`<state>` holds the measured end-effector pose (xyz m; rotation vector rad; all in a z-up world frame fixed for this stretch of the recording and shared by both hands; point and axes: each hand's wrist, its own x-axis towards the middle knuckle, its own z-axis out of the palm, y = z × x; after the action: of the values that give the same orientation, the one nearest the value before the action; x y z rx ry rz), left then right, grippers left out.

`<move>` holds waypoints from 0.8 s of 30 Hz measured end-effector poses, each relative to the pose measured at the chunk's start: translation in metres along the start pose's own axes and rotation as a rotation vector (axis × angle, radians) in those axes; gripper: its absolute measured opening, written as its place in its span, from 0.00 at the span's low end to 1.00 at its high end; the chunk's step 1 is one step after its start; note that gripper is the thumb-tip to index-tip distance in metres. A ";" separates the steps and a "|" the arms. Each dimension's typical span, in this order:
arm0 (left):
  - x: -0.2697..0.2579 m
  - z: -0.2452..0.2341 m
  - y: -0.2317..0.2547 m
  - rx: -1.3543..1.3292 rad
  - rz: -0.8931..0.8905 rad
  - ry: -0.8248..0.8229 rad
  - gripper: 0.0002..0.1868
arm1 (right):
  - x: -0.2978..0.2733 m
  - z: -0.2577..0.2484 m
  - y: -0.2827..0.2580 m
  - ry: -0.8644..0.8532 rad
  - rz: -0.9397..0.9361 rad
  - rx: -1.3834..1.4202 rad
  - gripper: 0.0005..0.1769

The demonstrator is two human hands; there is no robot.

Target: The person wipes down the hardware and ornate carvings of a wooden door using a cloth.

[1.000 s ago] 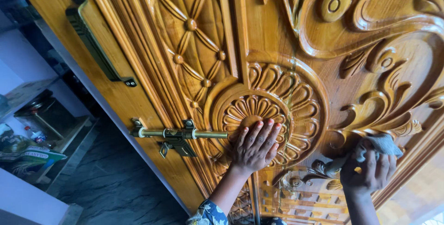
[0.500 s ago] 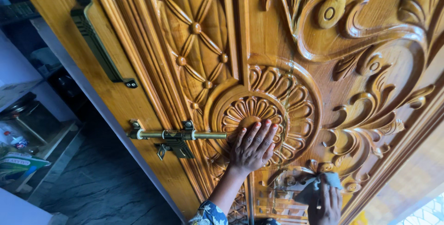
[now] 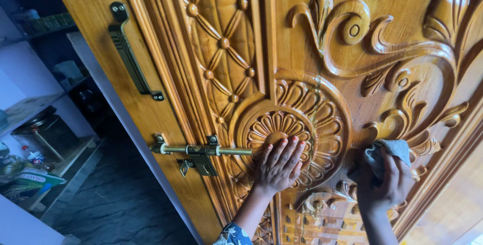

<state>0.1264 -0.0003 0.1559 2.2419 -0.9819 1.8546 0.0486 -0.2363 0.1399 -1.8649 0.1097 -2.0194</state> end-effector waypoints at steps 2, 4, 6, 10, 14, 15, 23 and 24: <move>-0.002 0.002 0.000 0.006 0.005 -0.002 0.27 | -0.005 0.005 0.007 -0.004 -0.036 -0.028 0.24; -0.002 0.004 0.001 0.010 0.002 0.001 0.27 | -0.009 0.004 0.018 -0.020 -0.134 -0.074 0.22; -0.004 0.006 0.000 0.006 0.003 0.004 0.27 | -0.016 -0.006 0.028 -0.057 -0.134 -0.095 0.22; -0.010 0.007 0.002 -0.010 -0.012 -0.011 0.26 | -0.037 -0.028 0.037 -0.079 -0.072 -0.116 0.19; -0.015 0.005 0.003 -0.020 -0.022 -0.008 0.27 | -0.078 -0.064 0.022 -0.288 0.002 -0.063 0.20; -0.016 0.004 0.004 -0.020 -0.024 -0.013 0.27 | -0.087 -0.070 0.019 -0.353 -0.013 -0.050 0.21; -0.016 0.004 0.004 0.010 -0.019 -0.007 0.28 | -0.014 -0.063 0.042 -0.055 0.026 0.013 0.18; -0.016 0.004 0.004 0.010 -0.017 -0.010 0.28 | 0.000 -0.052 0.041 -0.085 -0.005 0.003 0.19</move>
<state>0.1267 0.0011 0.1393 2.2599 -0.9538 1.8470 0.0078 -0.2844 0.1216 -1.9484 0.0790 -1.9388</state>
